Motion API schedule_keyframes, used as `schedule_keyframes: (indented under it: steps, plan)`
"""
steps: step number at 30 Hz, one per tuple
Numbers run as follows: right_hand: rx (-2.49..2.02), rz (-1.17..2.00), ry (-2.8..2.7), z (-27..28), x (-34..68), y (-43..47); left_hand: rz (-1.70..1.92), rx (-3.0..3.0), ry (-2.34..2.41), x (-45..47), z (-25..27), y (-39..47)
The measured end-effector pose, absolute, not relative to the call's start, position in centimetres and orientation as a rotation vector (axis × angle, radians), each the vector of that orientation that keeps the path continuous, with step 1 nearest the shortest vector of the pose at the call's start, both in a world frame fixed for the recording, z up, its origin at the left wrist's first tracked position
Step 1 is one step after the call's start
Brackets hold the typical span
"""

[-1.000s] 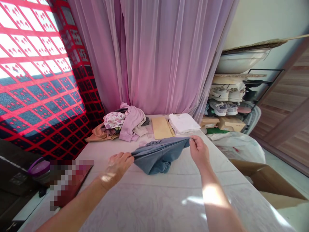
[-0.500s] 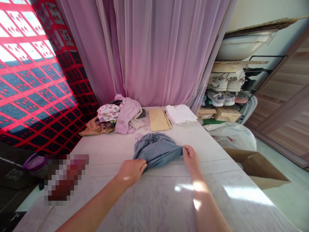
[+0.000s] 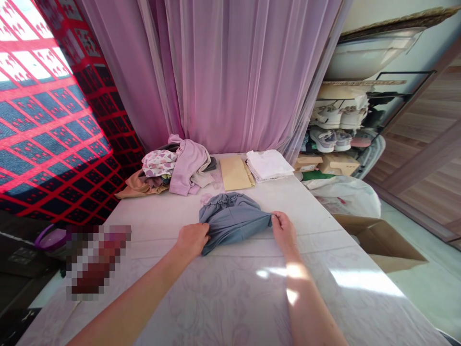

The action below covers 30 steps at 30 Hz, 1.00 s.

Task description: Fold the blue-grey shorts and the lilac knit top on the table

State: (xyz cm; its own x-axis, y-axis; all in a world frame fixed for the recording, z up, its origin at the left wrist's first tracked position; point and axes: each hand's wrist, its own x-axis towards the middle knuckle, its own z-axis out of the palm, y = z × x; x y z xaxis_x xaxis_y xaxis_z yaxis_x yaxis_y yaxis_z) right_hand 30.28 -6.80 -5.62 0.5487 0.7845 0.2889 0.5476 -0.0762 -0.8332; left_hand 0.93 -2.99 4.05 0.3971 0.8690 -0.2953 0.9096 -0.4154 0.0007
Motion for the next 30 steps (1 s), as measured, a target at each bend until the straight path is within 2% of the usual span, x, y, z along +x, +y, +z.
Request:
schedule_keyframes:
  steps: [21,30]
  plan:
    - [-1.77,0.293,-1.104,-5.2,30.2,-6.9,-0.158,2.277,1.598,-2.7,2.6,-1.4]
    - [-1.772,0.301,-1.115,-5.1,30.1,-6.9,0.321,2.18,1.565,-4.3,2.2,-2.9]
